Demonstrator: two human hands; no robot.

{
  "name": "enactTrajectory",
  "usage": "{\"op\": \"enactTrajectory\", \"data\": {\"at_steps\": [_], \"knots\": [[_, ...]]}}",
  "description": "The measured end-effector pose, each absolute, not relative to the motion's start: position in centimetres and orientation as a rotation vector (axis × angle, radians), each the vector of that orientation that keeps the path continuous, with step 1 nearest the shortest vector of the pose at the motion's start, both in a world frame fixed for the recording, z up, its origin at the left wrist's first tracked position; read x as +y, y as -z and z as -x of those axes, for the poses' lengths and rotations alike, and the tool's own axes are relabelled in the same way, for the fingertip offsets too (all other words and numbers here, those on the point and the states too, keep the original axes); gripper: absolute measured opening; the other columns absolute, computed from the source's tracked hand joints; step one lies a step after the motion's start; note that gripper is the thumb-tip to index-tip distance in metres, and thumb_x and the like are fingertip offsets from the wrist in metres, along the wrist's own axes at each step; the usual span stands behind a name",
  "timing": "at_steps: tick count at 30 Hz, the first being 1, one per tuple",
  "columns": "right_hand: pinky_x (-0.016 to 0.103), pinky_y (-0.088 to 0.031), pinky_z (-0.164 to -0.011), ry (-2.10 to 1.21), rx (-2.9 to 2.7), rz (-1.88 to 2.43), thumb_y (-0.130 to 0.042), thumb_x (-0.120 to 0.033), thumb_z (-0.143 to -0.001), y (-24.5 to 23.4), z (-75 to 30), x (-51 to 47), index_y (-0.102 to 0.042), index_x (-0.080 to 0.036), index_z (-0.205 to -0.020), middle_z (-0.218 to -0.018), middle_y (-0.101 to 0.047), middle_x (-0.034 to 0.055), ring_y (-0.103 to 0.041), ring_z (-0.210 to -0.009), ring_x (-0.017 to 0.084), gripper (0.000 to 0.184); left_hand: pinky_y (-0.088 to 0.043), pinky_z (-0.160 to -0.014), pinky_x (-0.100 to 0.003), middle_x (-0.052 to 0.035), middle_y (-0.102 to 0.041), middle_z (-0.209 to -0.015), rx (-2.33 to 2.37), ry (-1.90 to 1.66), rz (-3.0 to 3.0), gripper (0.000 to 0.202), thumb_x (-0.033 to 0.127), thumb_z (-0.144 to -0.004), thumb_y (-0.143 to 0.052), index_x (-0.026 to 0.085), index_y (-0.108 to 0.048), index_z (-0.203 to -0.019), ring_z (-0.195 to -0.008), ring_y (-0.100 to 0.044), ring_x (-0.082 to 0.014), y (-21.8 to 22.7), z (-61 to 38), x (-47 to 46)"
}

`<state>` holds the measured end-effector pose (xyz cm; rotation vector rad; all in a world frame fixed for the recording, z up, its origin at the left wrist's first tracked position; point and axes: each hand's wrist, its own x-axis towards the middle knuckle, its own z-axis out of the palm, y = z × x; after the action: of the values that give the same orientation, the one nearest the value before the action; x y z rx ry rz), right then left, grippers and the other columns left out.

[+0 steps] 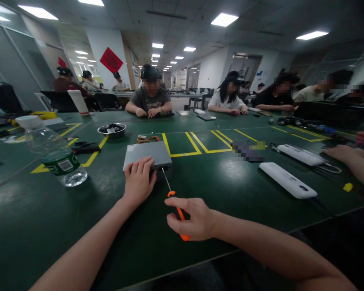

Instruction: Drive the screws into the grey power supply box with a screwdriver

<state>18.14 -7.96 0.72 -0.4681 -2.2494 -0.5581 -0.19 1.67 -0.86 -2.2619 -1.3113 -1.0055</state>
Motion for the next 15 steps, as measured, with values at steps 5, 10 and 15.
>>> {"op": "enactTrajectory", "data": {"at_steps": [5, 10, 15], "knots": [[0.025, -0.045, -0.05, 0.435, -2.297, 0.431, -0.05, -0.021, -0.073, -1.59, -18.81, -7.66, -0.055, -0.016, -0.078, -0.083, -0.064, 0.0093, -0.056, -0.061, 0.014, 0.009, -0.025, -0.094, -0.044, -0.0104, -0.053, -0.124, -1.354, 0.969, 2.27, 0.033, 0.023, -0.084, -0.042, 0.018, -0.048, -0.116, -0.115, -0.044, -0.0252, 0.71, 0.27, 1.52], [0.025, -0.041, -0.046, 0.391, -2.295, 0.49, -0.049, -0.022, -0.072, -1.63, -18.82, -7.58, -0.053, -0.017, -0.073, -0.075, -0.064, 0.0064, -0.053, -0.054, 0.012, 0.006, -0.025, -0.095, -0.043, -0.0101, -0.052, -0.125, -1.368, 0.967, 2.283, 0.034, 0.024, -0.084, -0.042, 0.018, -0.047, -0.117, -0.116, -0.044, -0.0243, 0.62, 0.33, 1.36], [0.025, -0.04, -0.047, 0.362, -2.281, 0.539, -0.049, -0.017, -0.07, -1.34, -18.93, -7.26, -0.054, -0.017, -0.073, -0.075, -0.064, 0.0058, -0.054, -0.057, 0.012, 0.006, -0.025, -0.094, -0.043, -0.0103, -0.052, -0.125, -1.365, 0.965, 2.291, 0.034, 0.024, -0.085, -0.042, 0.018, -0.047, -0.117, -0.116, -0.043, -0.0244, 0.61, 0.37, 1.32]]}}
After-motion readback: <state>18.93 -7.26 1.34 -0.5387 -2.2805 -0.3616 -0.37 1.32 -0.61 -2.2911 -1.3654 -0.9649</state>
